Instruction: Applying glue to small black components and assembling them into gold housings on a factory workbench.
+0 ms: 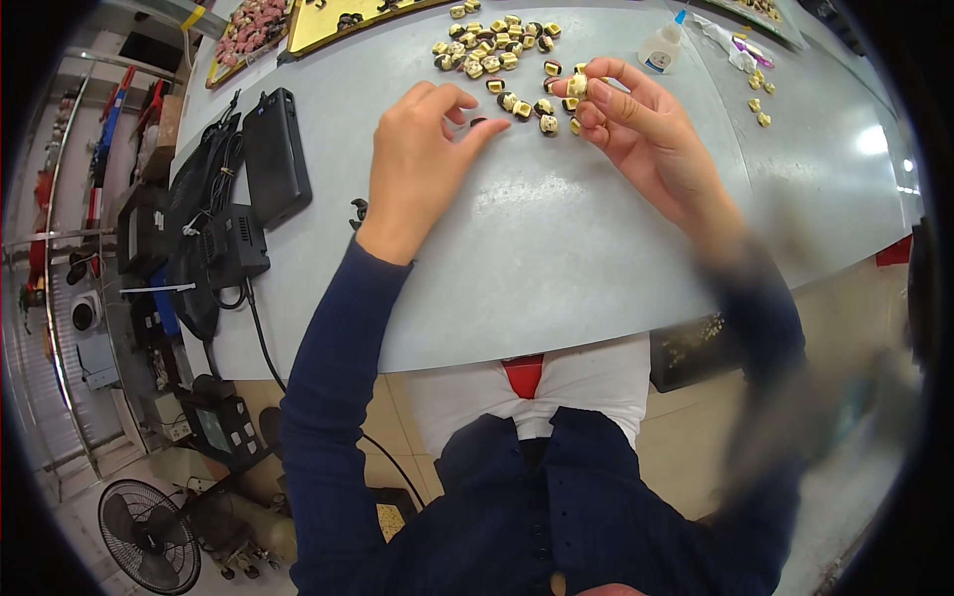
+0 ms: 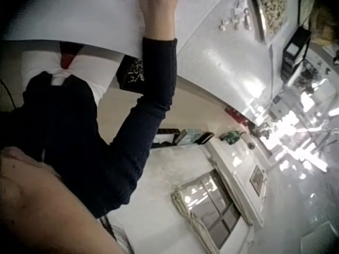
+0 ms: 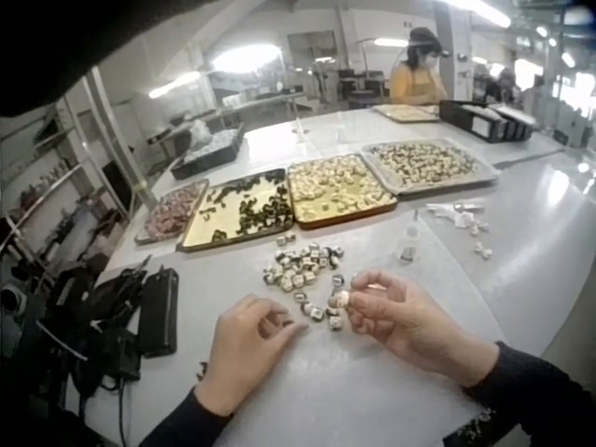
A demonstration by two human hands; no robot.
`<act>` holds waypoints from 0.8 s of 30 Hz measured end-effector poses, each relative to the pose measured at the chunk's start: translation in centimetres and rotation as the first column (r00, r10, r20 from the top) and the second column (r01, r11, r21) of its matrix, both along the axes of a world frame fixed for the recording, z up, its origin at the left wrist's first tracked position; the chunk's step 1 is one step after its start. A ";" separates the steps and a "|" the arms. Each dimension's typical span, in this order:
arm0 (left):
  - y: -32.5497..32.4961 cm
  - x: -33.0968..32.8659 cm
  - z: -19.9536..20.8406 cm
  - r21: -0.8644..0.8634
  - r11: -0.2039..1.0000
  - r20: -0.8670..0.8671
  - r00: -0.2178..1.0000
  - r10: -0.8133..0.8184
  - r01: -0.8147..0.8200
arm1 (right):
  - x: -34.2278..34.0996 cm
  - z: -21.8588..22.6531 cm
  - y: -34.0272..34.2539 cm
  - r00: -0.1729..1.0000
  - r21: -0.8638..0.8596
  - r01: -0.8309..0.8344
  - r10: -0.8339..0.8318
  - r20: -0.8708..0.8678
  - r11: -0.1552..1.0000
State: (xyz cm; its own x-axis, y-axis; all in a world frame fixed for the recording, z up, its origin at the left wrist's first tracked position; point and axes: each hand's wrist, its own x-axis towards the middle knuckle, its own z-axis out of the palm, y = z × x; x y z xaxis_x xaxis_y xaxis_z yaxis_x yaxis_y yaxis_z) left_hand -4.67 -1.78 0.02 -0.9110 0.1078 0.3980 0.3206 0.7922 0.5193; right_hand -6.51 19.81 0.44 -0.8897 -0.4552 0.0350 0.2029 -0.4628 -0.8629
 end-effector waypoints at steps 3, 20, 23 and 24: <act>0.6 0.2 -0.5 0.018 1.000 -0.014 1.000 -0.013 0.014 | -0.1 -0.1 0.1 1.000 0.011 0.001 -0.001 -0.016 1.000; 0.2 0.9 1.5 0.746 0.665 0.205 0.955 -0.215 -0.010 | 0.3 0.1 0.1 0.999 0.135 0.028 -0.025 -0.025 0.990; 0.8 1.5 1.1 0.899 0.437 0.186 0.922 -0.340 -0.021 | 0.6 -0.2 -0.4 1.000 0.136 0.007 -0.008 0.007 0.991; 1.0 1.7 0.9 0.898 0.440 0.186 0.918 -0.349 -0.014 | 0.6 -0.3 -0.5 0.999 0.118 -0.028 0.024 0.033 0.993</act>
